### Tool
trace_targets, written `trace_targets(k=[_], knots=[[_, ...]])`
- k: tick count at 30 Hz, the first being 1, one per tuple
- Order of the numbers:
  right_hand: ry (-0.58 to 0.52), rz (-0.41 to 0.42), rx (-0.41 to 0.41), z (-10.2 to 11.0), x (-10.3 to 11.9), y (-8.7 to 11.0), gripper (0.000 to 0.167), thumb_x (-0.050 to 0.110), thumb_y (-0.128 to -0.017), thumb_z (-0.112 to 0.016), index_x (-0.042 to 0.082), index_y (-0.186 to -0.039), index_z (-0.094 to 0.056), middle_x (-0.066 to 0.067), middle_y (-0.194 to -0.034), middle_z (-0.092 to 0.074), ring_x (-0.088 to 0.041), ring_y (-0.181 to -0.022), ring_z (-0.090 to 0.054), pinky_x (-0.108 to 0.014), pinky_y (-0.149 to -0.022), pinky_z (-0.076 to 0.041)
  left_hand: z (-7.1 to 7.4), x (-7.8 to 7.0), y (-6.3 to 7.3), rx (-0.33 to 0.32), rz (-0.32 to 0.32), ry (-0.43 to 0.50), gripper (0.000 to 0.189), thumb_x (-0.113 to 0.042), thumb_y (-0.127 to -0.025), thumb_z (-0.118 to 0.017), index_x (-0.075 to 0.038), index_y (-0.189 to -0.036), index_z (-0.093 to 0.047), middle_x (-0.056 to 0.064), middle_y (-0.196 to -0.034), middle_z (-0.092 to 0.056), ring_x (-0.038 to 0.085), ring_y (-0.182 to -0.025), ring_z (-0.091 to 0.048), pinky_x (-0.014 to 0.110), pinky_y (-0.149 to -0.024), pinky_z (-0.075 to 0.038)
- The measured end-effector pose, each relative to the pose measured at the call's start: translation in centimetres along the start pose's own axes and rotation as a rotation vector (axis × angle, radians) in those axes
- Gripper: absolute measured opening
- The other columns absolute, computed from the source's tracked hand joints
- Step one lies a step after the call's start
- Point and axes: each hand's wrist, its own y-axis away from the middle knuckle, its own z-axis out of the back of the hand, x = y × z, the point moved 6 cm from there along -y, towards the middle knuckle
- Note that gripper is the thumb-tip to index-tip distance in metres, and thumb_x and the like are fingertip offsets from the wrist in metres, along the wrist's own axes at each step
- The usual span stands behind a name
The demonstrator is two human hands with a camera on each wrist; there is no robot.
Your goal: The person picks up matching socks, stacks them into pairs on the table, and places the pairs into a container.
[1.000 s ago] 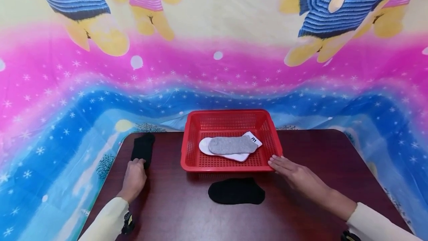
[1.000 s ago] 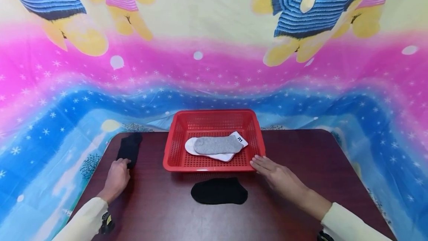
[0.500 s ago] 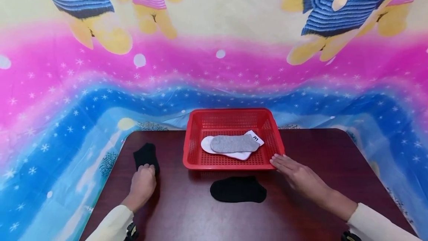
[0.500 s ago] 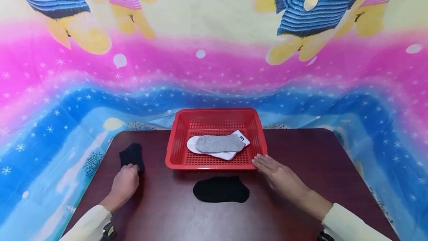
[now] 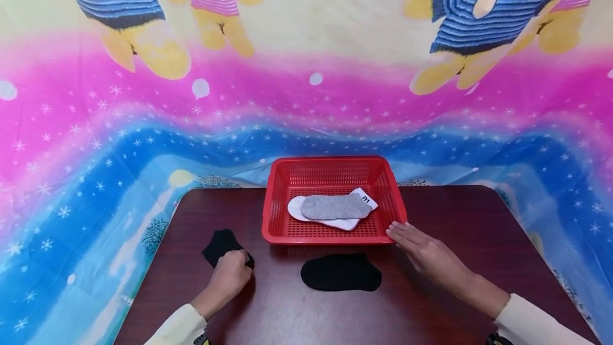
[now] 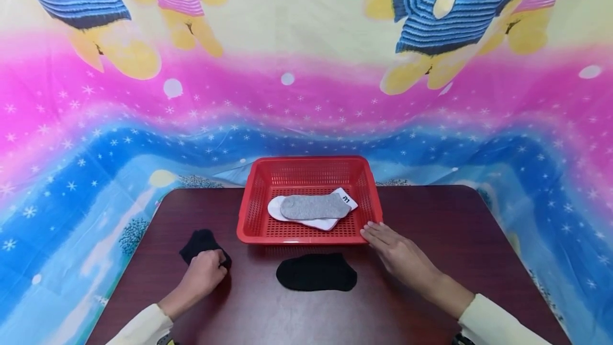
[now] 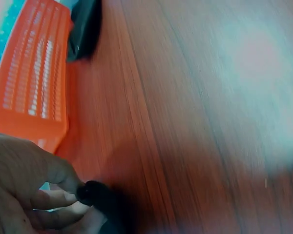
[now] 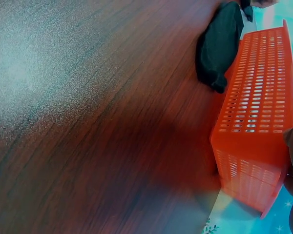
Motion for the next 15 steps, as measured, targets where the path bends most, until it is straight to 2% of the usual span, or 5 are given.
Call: trace_targets(k=[4,6,9,11,15], knots=[[-0.002,-0.001,0.004,0.1,0.0,0.1,0.051,0.037,-0.100,-0.046,0.008,-0.139,-0.064,-0.010,-0.138,-0.067,-0.030,-0.127,-0.065,-0.047,-0.095,-0.054,-0.9,-1.2,0.2,0.099,0.055,0.046,0.043,0.007,-0.075,-0.062,-0.019,-0.059,-0.032,-0.008,-0.058,-0.027,0.011,-0.056,-0.030,0.031,-0.054,-0.031],[-0.002,0.000,-0.001,0.1,0.0,0.1,0.052,0.038,-0.101,-0.045,0.008,-0.138,-0.065,-0.010,-0.137,-0.068,-0.030,-0.126,-0.065,-0.047,-0.095,-0.055,-1.3,-1.8,0.3,0.116,0.046,0.079,0.044,0.007,-0.075,-0.063,-0.020,-0.060,-0.032,-0.009,-0.059,-0.023,0.011,-0.057,-0.025,0.029,-0.055,-0.027],[-0.002,0.004,-0.016,0.1,0.0,0.1,0.061,0.044,-0.103,-0.031,0.008,-0.138,-0.065,-0.010,-0.136,-0.068,-0.030,-0.125,-0.066,-0.046,-0.094,-0.055,-1.8,-2.6,0.4,0.125,0.034,0.151,0.043,0.007,-0.072,-0.064,-0.019,-0.060,-0.032,-0.011,-0.058,-0.022,0.009,-0.057,-0.020,0.026,-0.055,-0.022],[-0.004,0.008,-0.024,0.1,-0.1,0.1,0.065,0.047,-0.103,-0.025,0.009,-0.138,-0.065,-0.009,-0.136,-0.068,-0.030,-0.125,-0.066,-0.047,-0.093,-0.055,-2.0,-2.9,0.5,0.121,0.043,0.191,0.039,0.004,-0.072,-0.066,-0.019,-0.060,-0.037,-0.012,-0.056,-0.026,0.007,-0.055,-0.026,0.023,-0.054,-0.025],[-0.004,0.014,-0.034,0.1,-0.1,0.1,0.064,0.048,-0.105,-0.026,0.010,-0.138,-0.065,-0.008,-0.136,-0.068,-0.029,-0.125,-0.066,-0.047,-0.093,-0.055,-3.0,-2.7,0.8,0.195,0.178,0.403,0.022,-0.001,-0.080,-0.071,-0.012,-0.069,-0.054,-0.008,-0.057,-0.049,0.004,-0.051,-0.048,0.022,-0.050,-0.041]])
